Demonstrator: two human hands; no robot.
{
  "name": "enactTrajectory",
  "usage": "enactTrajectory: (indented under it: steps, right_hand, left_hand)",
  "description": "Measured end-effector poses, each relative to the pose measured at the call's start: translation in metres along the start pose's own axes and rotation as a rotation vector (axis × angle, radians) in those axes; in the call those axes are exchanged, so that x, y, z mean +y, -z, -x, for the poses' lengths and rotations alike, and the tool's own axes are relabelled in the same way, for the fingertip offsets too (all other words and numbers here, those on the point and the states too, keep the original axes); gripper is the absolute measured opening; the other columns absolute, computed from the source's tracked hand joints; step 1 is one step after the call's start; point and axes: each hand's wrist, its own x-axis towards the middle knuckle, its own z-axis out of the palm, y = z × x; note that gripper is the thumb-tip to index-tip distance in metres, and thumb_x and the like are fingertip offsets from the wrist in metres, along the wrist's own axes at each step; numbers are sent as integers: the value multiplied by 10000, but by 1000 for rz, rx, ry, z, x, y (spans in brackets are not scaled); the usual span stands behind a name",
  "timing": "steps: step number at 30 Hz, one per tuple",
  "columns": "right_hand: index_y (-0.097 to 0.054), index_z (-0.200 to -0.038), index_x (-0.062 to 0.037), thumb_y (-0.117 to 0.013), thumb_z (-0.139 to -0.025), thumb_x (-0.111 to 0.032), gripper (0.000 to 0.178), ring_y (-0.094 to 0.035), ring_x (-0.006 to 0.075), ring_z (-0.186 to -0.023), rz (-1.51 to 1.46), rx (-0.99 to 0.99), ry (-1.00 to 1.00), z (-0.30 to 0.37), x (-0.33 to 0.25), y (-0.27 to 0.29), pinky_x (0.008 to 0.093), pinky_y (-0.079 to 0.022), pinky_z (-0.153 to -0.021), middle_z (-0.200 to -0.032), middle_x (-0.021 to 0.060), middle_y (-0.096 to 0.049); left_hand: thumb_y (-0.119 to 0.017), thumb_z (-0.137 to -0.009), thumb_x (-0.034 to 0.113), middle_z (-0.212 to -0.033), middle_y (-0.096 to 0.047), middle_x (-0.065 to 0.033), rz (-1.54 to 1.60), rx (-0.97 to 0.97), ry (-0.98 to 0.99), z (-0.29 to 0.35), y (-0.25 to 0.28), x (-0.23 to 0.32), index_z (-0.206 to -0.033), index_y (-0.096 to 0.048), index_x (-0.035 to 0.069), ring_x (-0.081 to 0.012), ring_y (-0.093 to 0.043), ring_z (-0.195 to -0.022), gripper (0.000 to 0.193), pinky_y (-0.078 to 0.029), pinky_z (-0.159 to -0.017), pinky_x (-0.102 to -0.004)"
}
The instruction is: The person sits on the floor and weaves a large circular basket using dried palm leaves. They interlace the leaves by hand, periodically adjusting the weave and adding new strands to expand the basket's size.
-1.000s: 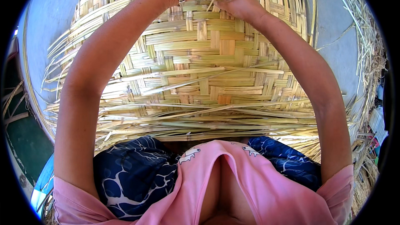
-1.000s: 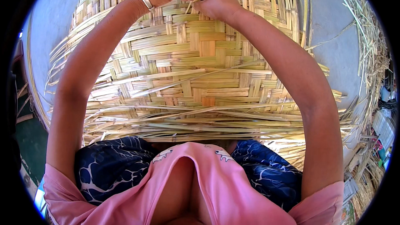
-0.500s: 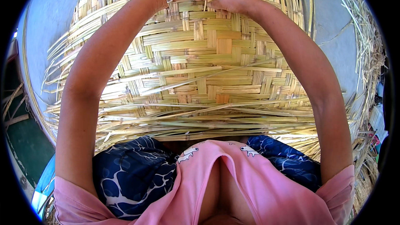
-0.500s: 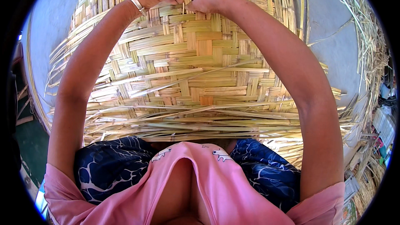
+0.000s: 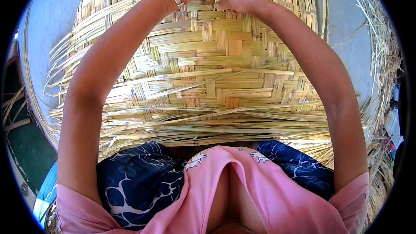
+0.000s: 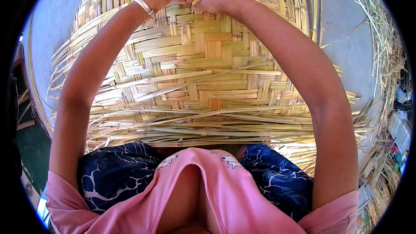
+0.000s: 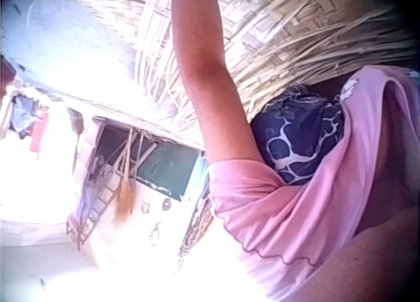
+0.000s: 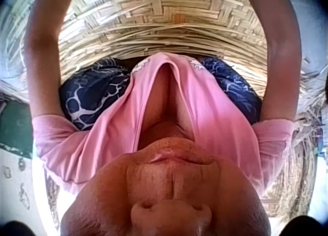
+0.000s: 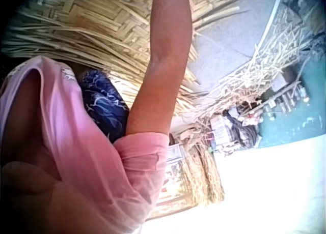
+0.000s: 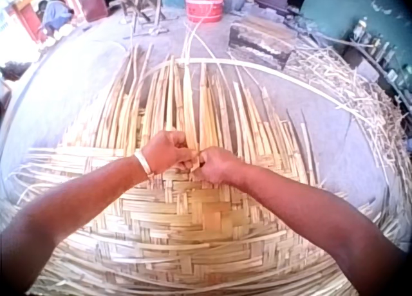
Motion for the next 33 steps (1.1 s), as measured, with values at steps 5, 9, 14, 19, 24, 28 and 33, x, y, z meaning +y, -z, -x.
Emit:
enactTrajectory:
  steps: [5,9,14,19,24,28,33]
  right_hand:
    - [-626,-865,12,-684,-733,-285,330,-601,193,-646,216,235,74,-1,13,-9,324,-474,-580,-726,98,-636]
    - [-633,-859,5,-688,-757,-266,295,-580,143,-614,272,290,100,3,12,-9,295,-467,-564,-708,65,-634]
    - [-641,-874,-1,-683,-769,-266,288,-583,125,-618,224,323,100,-5,24,-15,285,-473,-575,-711,57,-639]
    - [-647,-896,-8,-677,-777,-262,282,-579,113,-591,220,355,110,-1,25,-16,276,-474,-571,-688,45,-633]
    - [-651,-904,-14,-668,-788,-265,277,-579,111,-578,184,364,92,5,24,-17,268,-476,-567,-672,41,-626]
    - [-651,-899,-19,-662,-796,-263,265,-580,112,-570,186,376,106,5,27,-19,264,-477,-556,-667,43,-623]
    - [-651,-902,-16,-658,-790,-294,300,-591,141,-580,217,379,119,3,31,-21,294,-486,-595,-675,59,-632]
  left_hand:
    - [-646,-839,153,-784,-649,-62,-194,237,-106,44,-18,-9,-928,-614,0,-123,-615,-662,180,-522,-607,-245]
    - [-592,-867,155,-852,-643,-77,-580,105,-264,88,-34,-34,-1091,-613,85,-181,-620,-681,236,-518,-638,-285]
    - [-527,-873,146,-888,-579,-106,-851,103,-267,107,-49,-38,-1172,-545,104,-322,-592,-755,303,-486,-641,-404]
    - [-533,-874,179,-936,-563,-112,-964,70,-219,107,-53,-33,-1245,-481,105,-317,-594,-786,382,-490,-650,-408]
    - [-522,-869,176,-1019,-554,-125,-1071,31,-133,108,-62,-22,-1284,-431,96,-304,-596,-861,432,-499,-696,-399]
    - [-528,-877,201,-1034,-532,-122,-1091,64,-179,108,-63,-31,-1303,-396,106,-322,-595,-865,455,-505,-684,-413]
    - [-502,-877,170,-1050,-538,-145,-1063,17,-100,103,-63,-25,-1300,-394,96,-332,-598,-874,442,-506,-698,-420]
